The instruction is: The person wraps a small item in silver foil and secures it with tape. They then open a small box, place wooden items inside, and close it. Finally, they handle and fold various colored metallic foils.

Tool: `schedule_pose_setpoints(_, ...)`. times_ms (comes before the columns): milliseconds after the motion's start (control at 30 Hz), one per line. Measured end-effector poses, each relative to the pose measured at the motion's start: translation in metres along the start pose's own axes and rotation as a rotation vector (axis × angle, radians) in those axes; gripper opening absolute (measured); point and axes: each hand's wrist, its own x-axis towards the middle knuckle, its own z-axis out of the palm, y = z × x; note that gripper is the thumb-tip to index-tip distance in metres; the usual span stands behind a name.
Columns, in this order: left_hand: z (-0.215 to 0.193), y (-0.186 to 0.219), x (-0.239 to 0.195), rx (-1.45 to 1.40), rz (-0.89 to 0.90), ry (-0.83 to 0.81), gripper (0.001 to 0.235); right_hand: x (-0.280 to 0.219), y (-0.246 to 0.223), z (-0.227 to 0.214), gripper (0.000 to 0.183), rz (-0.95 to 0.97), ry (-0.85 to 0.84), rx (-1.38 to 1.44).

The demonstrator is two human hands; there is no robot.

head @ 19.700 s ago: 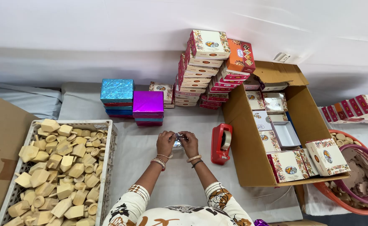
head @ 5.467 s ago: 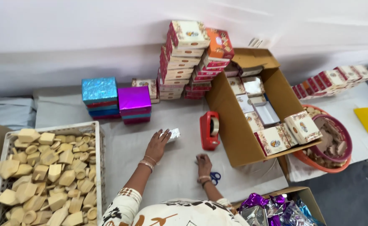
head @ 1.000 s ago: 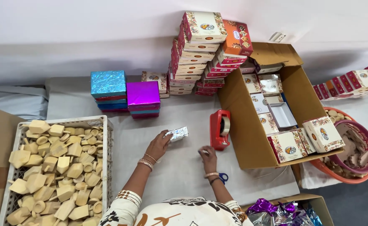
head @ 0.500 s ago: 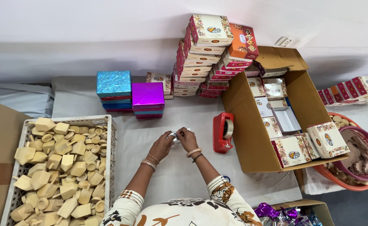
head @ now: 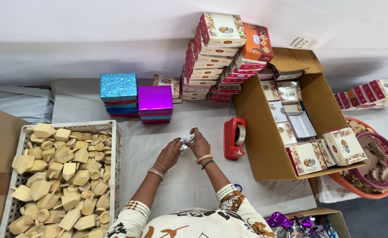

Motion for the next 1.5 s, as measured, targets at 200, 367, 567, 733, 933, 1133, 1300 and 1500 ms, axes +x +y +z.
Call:
schedule_pose_setpoints(200, -0.011, 0.008, 0.003, 0.063, 0.048, 0.024, 0.036, 0.004, 0.012, 0.011, 0.044, 0.056, 0.019, 0.021)
schedule_pose_setpoints(367, -0.003, -0.008, 0.005, 0.033, 0.094, 0.036, 0.026, 0.011, 0.023, 0.014, 0.035, 0.033, 0.001, 0.014)
schedule_pose_setpoints(567, -0.010, 0.000, 0.004, -0.003, 0.076, 0.029, 0.025, 0.007, 0.020, 0.015, 0.029, 0.007, 0.036, -0.027)
schedule_pose_setpoints(733, -0.011, -0.002, 0.007, -0.005, 0.062, -0.017, 0.028, 0.013, 0.074, 0.035, 0.021, -0.051, 0.056, 0.324)
schedule_pose_setpoints(933, 0.027, 0.007, -0.027, 0.115, 0.249, 0.074, 0.034, -0.027, 0.108, 0.038, 0.036, 0.502, 0.233, 1.052)
schedule_pose_setpoints(1133, 0.062, 0.021, -0.072, 0.200, 0.374, -0.032, 0.048, -0.048, 0.197, 0.110, 0.049, 0.727, -0.076, 1.399)
schedule_pose_setpoints(1300, 0.094, -0.006, -0.081, -0.106, -0.063, 0.361, 0.066, -0.057, 0.219, 0.123, 0.041, 0.667, -0.099, 1.394)
schedule_pose_setpoints(1500, 0.115, -0.073, -0.054, -1.173, -0.806, 0.022, 0.066, -0.064, 0.196, 0.090, 0.049, 0.599, -0.165, 1.431)
